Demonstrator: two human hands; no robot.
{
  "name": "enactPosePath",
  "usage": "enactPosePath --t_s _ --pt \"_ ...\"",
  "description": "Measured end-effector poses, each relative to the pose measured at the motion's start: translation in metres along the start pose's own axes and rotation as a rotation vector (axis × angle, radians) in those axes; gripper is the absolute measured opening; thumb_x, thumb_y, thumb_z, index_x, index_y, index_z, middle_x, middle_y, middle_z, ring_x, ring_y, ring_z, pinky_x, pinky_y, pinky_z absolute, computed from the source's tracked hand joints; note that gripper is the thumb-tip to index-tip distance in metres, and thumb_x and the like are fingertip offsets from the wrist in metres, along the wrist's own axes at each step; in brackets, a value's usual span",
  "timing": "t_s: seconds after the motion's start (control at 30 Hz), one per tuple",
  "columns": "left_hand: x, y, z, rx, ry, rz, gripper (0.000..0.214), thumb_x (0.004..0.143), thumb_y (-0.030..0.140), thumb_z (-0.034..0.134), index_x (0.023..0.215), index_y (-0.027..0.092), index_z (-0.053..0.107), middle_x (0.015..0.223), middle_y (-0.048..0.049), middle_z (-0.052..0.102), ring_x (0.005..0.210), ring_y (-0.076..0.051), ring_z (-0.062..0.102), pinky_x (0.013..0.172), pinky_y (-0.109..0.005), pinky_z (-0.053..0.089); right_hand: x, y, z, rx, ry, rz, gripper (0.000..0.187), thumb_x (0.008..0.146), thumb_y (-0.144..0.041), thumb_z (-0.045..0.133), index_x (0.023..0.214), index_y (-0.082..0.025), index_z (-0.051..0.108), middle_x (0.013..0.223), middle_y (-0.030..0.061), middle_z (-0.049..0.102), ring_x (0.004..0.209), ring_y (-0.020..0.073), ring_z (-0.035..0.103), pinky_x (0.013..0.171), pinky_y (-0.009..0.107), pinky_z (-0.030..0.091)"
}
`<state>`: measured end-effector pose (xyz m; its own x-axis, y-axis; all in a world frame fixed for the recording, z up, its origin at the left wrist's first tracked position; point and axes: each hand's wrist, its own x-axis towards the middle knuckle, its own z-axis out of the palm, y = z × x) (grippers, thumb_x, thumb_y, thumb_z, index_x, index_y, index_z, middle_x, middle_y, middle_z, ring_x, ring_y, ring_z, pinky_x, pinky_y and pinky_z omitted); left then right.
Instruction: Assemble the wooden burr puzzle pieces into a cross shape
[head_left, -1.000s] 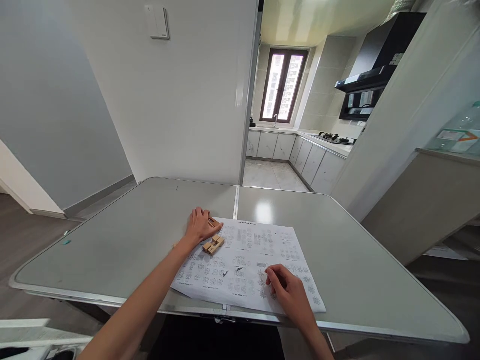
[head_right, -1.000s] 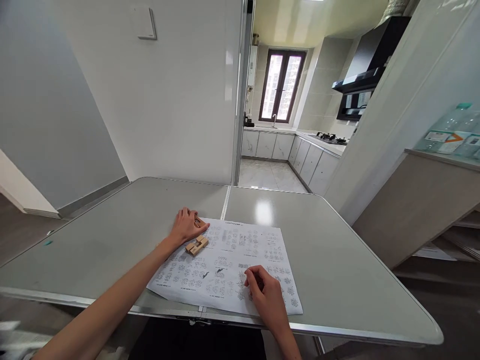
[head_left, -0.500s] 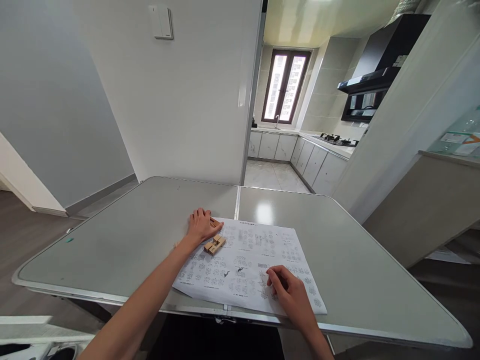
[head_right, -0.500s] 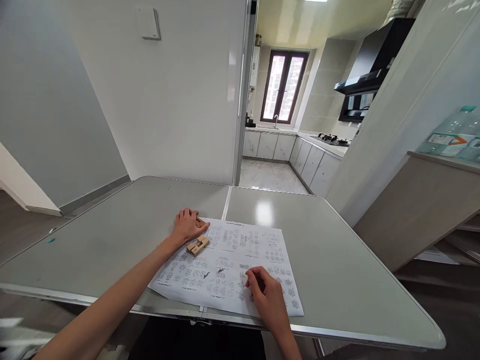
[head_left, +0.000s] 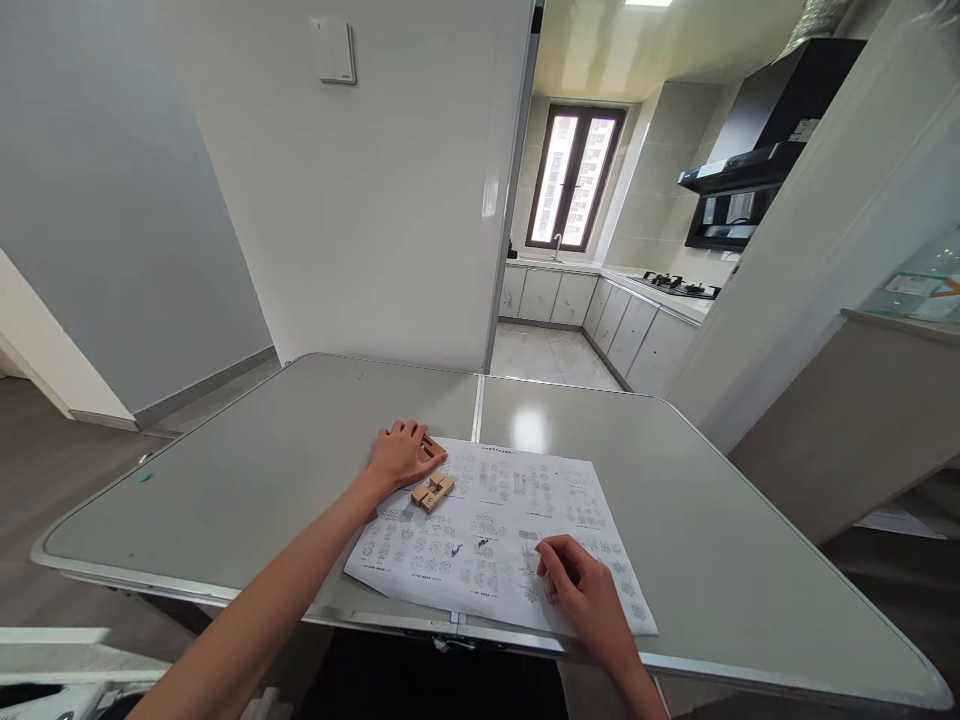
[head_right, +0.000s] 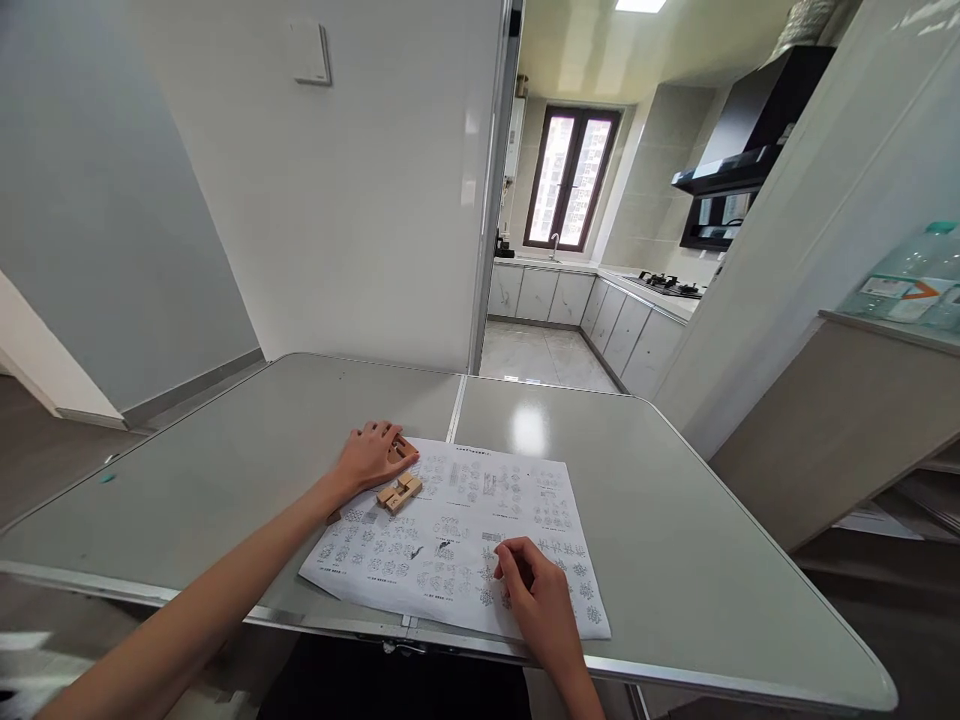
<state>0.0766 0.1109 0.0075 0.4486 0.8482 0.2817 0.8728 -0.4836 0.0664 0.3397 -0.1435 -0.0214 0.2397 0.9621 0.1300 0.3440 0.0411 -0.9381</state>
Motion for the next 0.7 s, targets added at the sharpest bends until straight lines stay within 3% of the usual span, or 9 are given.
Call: enactPosePath --t_s 0.27,0.5,0.7 --pt "0.0033 -0.0021 0.0052 0.011 -0.008 -0.017 0.058 0.091 0.063 0.049 0.127 0.020 0.062 0.126 -0.0207 0.065 0.118 -0.040 0.055 0.093 -0.049 0.041 0.0004 0.0034 0.0003 0.000 -0.007 0.020 0.048 0.095 -0.068 0.054 0.085 -0.023 0.068 0.073 0.0025 0.069 0.059 0.0189 0.058 0.059 0.030 0.048" --pt "0.0006 0.0002 0.0066 0.016 0.046 -0.116 0.062 0.088 0.064 0.053 0.123 0.015 0.061 0.123 -0.0235 0.061 0.119 -0.042 0.051 0.096 -0.050 0.039 -0.0003 0.0048 0.0003 0.001 -0.008 0.012 0.045 0.097 -0.064 0.054 0.085 -0.023 0.067 0.073 0.0022 0.068 0.060 0.0183 0.058 0.061 0.029 0.047" --pt "-0.0005 -0.0018 0.0053 -0.011 0.034 -0.139 0.061 0.081 0.067 0.058 0.120 0.020 0.063 0.122 -0.0194 0.060 0.119 -0.039 0.053 0.096 -0.048 0.041 0.0004 0.0068 0.0004 -0.001 -0.017 0.021 0.045 0.097 -0.064 0.053 0.086 -0.023 0.067 0.074 0.0022 0.068 0.061 0.0187 0.057 0.063 0.030 0.047"
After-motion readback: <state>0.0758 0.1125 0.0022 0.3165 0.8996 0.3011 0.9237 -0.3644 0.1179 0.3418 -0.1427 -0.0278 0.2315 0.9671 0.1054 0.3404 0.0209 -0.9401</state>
